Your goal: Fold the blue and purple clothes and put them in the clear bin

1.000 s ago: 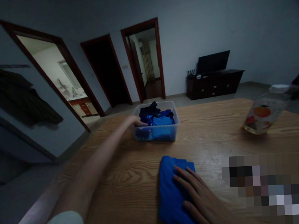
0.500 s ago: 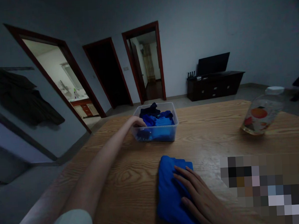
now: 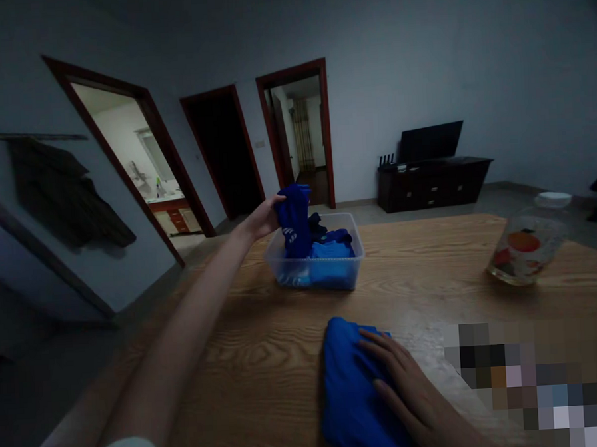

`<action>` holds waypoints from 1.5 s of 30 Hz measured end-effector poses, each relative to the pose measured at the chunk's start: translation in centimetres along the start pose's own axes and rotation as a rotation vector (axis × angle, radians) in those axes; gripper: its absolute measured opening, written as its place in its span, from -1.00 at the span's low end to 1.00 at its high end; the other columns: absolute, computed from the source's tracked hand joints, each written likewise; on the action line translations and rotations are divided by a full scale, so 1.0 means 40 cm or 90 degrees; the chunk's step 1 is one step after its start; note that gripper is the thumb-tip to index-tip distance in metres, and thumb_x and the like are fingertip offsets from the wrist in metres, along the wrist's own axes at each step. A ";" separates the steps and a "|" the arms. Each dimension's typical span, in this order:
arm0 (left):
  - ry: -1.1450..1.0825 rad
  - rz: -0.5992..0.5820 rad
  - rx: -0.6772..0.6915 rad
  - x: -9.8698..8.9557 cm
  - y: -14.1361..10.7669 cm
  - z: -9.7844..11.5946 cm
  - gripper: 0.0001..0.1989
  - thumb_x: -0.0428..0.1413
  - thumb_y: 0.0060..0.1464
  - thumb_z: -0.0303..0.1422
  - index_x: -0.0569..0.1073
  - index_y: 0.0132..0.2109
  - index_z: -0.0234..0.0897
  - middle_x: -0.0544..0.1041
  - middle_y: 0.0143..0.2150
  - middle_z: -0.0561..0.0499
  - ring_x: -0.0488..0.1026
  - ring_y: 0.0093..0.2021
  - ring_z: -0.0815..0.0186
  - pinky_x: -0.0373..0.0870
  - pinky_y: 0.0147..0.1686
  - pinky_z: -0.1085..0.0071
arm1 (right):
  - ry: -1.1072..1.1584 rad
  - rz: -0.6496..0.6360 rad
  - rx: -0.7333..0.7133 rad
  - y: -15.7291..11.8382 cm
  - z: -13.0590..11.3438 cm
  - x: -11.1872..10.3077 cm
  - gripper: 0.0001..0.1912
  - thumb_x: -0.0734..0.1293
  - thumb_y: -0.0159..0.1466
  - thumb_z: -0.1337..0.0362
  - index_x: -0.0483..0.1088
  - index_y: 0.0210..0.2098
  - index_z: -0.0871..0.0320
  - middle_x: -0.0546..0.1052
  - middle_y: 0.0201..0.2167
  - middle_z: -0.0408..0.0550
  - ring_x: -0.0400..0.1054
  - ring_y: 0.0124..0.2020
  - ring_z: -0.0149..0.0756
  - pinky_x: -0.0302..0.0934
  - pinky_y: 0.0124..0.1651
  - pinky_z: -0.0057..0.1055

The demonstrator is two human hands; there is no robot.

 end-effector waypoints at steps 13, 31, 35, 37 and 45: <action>-0.150 -0.008 0.227 0.137 -0.236 0.369 -0.65 -0.07 0.50 -0.40 0.61 0.05 -0.42 0.64 0.23 -0.05 0.44 0.42 0.04 0.40 0.39 0.04 | 0.116 0.390 -0.206 0.403 -0.378 -0.251 0.01 0.49 0.34 -0.15 -0.04 0.54 0.06 0.02 0.61 0.20 -0.10 0.63 0.14 -0.17 0.63 0.18; -0.179 0.153 -0.228 -0.179 -0.601 -0.242 -0.63 0.30 0.32 -0.28 0.60 0.15 -0.42 0.67 0.16 -0.30 0.63 0.19 0.00 0.51 0.28 0.05 | 0.737 -0.406 0.407 0.182 -0.407 0.198 -0.27 0.61 0.20 0.09 0.36 0.28 0.02 0.69 0.09 -0.03 0.65 0.04 -0.09 0.51 0.18 -0.15; -0.120 0.194 -0.267 -0.271 -0.589 -0.365 -0.66 0.24 0.40 -0.20 0.56 0.17 -0.32 0.62 0.16 -0.18 0.62 0.09 0.11 0.60 0.13 0.02 | 0.600 -0.359 0.299 0.201 -0.351 0.250 -0.20 0.57 0.20 -0.01 0.32 0.34 0.06 0.65 0.16 0.06 0.60 0.14 0.05 0.45 0.28 0.04; -0.084 0.229 -0.260 -0.308 -0.579 -0.406 -0.67 0.25 0.40 -0.21 0.54 0.18 -0.30 0.59 0.17 -0.15 0.60 0.09 0.12 0.61 0.09 0.05 | 0.519 -0.306 0.223 0.213 -0.328 0.251 -0.19 0.56 0.19 -0.05 0.33 0.32 0.09 0.61 0.20 0.10 0.53 0.23 0.12 0.35 0.36 0.10; 0.092 0.335 -0.201 -0.406 -0.604 -0.478 -0.65 0.26 0.38 -0.23 0.52 0.21 -0.29 0.57 0.19 -0.15 0.59 0.09 0.11 0.61 0.07 0.05 | -0.039 -0.184 -0.095 0.290 -0.283 0.167 -0.53 0.26 0.37 0.39 0.42 0.25 0.07 0.63 0.16 0.11 0.57 0.15 0.02 0.42 0.20 -0.08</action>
Point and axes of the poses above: each hand's wrist, its own y-axis towards the middle knuckle, its own x-axis out of the palm, z = x × y, the point moved 1 cm from there along y, towards the middle knuckle
